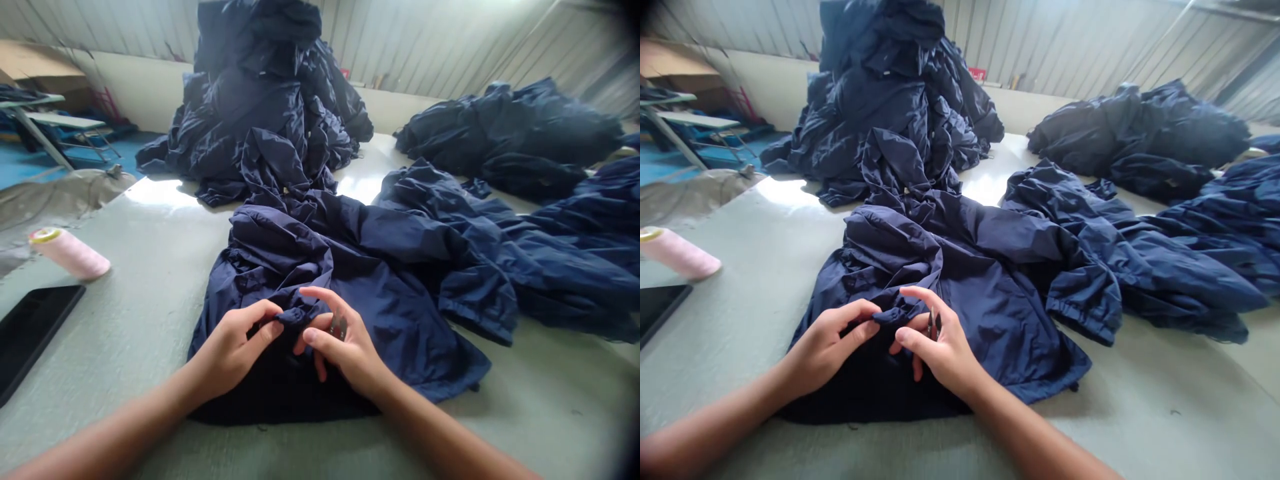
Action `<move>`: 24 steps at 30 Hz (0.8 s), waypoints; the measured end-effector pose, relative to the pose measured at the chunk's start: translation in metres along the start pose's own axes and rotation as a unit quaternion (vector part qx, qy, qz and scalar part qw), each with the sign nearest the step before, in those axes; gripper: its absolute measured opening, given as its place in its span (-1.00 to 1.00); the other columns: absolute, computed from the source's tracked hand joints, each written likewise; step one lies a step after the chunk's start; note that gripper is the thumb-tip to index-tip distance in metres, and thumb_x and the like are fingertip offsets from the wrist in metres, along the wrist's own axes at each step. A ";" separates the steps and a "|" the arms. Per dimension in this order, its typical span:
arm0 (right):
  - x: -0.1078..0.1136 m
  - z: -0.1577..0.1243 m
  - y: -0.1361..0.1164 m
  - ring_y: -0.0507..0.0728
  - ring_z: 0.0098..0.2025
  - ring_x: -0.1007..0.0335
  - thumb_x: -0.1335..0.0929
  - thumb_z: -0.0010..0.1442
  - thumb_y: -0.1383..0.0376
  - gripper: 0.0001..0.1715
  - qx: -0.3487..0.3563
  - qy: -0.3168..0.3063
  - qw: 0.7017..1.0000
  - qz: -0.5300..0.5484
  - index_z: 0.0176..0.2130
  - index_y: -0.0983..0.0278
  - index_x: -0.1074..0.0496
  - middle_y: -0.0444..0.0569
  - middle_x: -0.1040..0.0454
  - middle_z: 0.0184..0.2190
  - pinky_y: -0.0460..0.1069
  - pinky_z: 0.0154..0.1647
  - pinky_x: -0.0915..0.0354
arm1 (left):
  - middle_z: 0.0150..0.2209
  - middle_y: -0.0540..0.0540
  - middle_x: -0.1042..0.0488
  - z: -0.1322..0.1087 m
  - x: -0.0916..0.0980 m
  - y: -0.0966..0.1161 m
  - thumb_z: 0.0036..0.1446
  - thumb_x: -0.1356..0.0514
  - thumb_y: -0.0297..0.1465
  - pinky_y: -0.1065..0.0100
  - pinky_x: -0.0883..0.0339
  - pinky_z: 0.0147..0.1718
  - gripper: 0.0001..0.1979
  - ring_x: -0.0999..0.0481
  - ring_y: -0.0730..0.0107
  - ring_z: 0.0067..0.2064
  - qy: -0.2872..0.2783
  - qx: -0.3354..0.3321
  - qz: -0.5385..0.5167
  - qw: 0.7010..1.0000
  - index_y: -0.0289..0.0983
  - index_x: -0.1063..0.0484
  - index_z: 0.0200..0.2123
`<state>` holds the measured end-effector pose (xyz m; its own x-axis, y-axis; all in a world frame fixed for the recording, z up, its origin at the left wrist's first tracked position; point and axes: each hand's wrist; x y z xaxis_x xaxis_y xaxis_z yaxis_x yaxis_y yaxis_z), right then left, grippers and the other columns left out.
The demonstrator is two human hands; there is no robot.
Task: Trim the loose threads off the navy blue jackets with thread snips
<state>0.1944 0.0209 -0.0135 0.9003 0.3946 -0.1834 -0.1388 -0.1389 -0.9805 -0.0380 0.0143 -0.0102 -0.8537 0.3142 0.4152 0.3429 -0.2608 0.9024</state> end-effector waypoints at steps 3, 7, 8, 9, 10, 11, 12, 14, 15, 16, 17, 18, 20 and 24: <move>-0.001 0.001 0.002 -0.01 -0.68 -0.40 -0.52 0.34 0.11 -0.55 -0.018 -0.005 0.999 -0.036 0.09 0.30 -0.48 -0.08 -0.68 -0.47 -0.17 -0.70 -0.34 | -0.29 0.05 -0.49 0.004 0.006 0.001 0.53 -0.12 -0.21 0.40 -0.29 -0.25 -0.74 -0.44 0.43 -0.25 -0.020 0.049 -0.065 0.996 -0.22 -0.50 -0.15; -0.001 0.000 0.006 -0.03 -0.71 -0.35 -0.46 0.41 0.04 -0.64 -0.038 -0.002 0.997 -0.067 -0.11 0.30 -0.48 -0.13 -0.60 -0.57 -0.19 -0.71 -0.26 | -0.41 0.07 -0.33 0.003 0.005 0.001 0.52 -0.07 -0.17 0.39 -0.19 -0.34 -0.62 -0.28 0.45 -0.36 -0.018 0.065 -0.044 0.997 -0.25 -0.41 -0.32; -0.001 0.000 0.006 -0.03 -0.71 -0.35 -0.45 0.42 0.03 -0.64 -0.040 -0.006 0.996 -0.077 -0.13 0.29 -0.48 -0.14 -0.58 -0.58 -0.19 -0.71 -0.25 | -0.43 0.07 -0.31 0.003 0.004 0.001 0.52 -0.06 -0.16 0.38 -0.18 -0.35 -0.59 -0.27 0.45 -0.37 -0.010 0.062 -0.033 0.997 -0.26 -0.38 -0.36; -0.001 -0.001 0.007 -0.03 -0.70 -0.34 -0.44 0.43 0.02 -0.63 -0.040 -0.006 0.996 -0.085 -0.15 0.29 -0.47 -0.15 -0.56 -0.59 -0.19 -0.71 -0.25 | -0.43 0.07 -0.31 0.003 0.002 0.002 0.51 -0.07 -0.15 0.37 -0.17 -0.34 -0.58 -0.27 0.44 -0.37 -0.004 0.058 -0.024 0.998 -0.26 -0.37 -0.38; -0.002 -0.001 0.007 -0.03 -0.70 -0.32 -0.43 0.43 0.01 -0.62 -0.042 -0.002 0.995 -0.089 -0.16 0.29 -0.46 -0.16 -0.54 -0.60 -0.19 -0.71 -0.25 | -0.43 0.07 -0.33 0.004 0.000 0.002 0.48 -0.12 -0.14 0.37 -0.18 -0.33 -0.60 -0.28 0.43 -0.36 0.001 0.056 -0.016 0.998 -0.26 -0.39 -0.37; -0.001 -0.001 0.008 -0.03 -0.71 -0.31 -0.42 0.44 -0.01 -0.60 -0.046 0.006 0.995 -0.089 -0.16 0.28 -0.45 -0.18 -0.52 -0.61 -0.19 -0.72 -0.25 | -0.41 0.07 -0.35 0.004 -0.002 0.003 0.43 -0.21 -0.12 0.37 -0.19 -0.32 -0.64 -0.30 0.42 -0.34 0.006 0.055 -0.006 0.998 -0.26 -0.41 -0.33; -0.001 -0.001 0.008 -0.03 -0.71 -0.29 -0.41 0.44 -0.02 -0.59 -0.050 0.014 0.995 -0.083 -0.15 0.28 -0.43 -0.20 -0.50 -0.62 -0.19 -0.72 -0.24 | -0.39 0.06 -0.38 0.005 -0.004 0.003 0.36 -0.29 -0.11 0.37 -0.20 -0.30 -0.67 -0.32 0.40 -0.33 0.009 0.056 0.006 0.998 -0.26 -0.44 -0.29; -0.001 0.000 0.009 -0.03 -0.72 -0.27 -0.40 0.43 -0.04 -0.58 -0.056 0.020 0.996 -0.069 -0.12 0.27 -0.41 -0.22 -0.48 -0.63 -0.18 -0.73 -0.24 | -0.36 0.05 -0.43 0.006 -0.007 0.002 0.28 -0.38 -0.12 0.36 -0.23 -0.28 -0.68 -0.35 0.38 -0.30 0.016 0.061 0.021 0.998 -0.26 -0.47 -0.26; -0.001 0.000 0.008 -0.04 -0.72 -0.27 -0.41 0.43 -0.04 -0.58 -0.055 0.018 0.996 -0.065 -0.10 0.27 -0.40 -0.22 -0.48 -0.62 -0.18 -0.73 -0.24 | -0.36 0.04 -0.44 0.007 -0.008 0.001 0.29 -0.37 -0.13 0.36 -0.23 -0.28 -0.68 -0.36 0.37 -0.30 0.020 0.062 0.020 0.998 -0.26 -0.47 -0.28; -0.001 0.001 0.008 -0.03 -0.72 -0.27 -0.42 0.42 -0.04 -0.57 -0.053 0.013 0.996 -0.065 -0.08 0.28 -0.41 -0.21 -0.50 -0.61 -0.18 -0.73 -0.24 | -0.37 0.03 -0.45 0.008 -0.008 0.000 0.33 -0.33 -0.14 0.36 -0.23 -0.28 -0.68 -0.36 0.37 -0.31 0.022 0.060 0.014 0.998 -0.27 -0.48 -0.31; -0.001 0.001 0.007 -0.03 -0.72 -0.28 -0.42 0.41 -0.05 -0.56 -0.050 0.009 0.996 -0.068 -0.05 0.28 -0.41 -0.20 -0.51 -0.60 -0.19 -0.73 -0.23 | -0.38 0.02 -0.46 0.008 -0.008 -0.001 0.38 -0.29 -0.15 0.35 -0.24 -0.29 -0.67 -0.37 0.37 -0.31 0.021 0.057 0.007 0.998 -0.27 -0.48 -0.34; -0.001 0.001 0.007 -0.03 -0.73 -0.28 -0.42 0.41 -0.06 -0.53 -0.048 0.010 0.996 -0.071 -0.02 0.28 -0.42 -0.19 -0.52 -0.59 -0.19 -0.74 -0.22 | -0.39 0.01 -0.45 0.008 -0.007 -0.002 0.40 -0.26 -0.16 0.35 -0.24 -0.30 -0.65 -0.37 0.37 -0.32 0.019 0.053 0.002 0.998 -0.28 -0.48 -0.36; -0.001 0.002 0.005 -0.03 -0.74 -0.29 -0.41 0.42 -0.09 -0.50 -0.053 0.016 0.995 -0.078 0.01 0.27 -0.42 -0.19 -0.53 -0.58 -0.19 -0.75 -0.19 | -0.42 0.01 -0.43 0.007 -0.006 -0.005 0.43 -0.23 -0.16 0.35 -0.22 -0.32 -0.62 -0.36 0.37 -0.34 0.015 0.042 0.008 0.999 -0.28 -0.47 -0.39; 0.001 0.003 0.004 -0.02 -0.74 -0.29 -0.41 0.42 -0.08 -0.55 -0.065 -0.006 0.994 -0.082 -0.09 0.26 -0.41 -0.18 -0.54 -0.58 -0.18 -0.75 -0.21 | -0.46 0.02 -0.34 0.006 -0.004 -0.005 0.48 -0.17 -0.13 0.36 -0.16 -0.36 -0.54 -0.30 0.40 -0.37 0.004 0.018 0.015 1.000 -0.28 -0.41 -0.44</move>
<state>0.1930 0.0237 -0.0176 0.9017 0.4317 -0.0234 0.0648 -0.1885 -0.9799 -0.0342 0.0201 -0.0159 -0.8453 0.2999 0.4422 0.3827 -0.2377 0.8928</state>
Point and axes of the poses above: each hand's wrist, its own z-axis towards the middle knuckle, its own x-axis out of the back of the hand, y = z × x
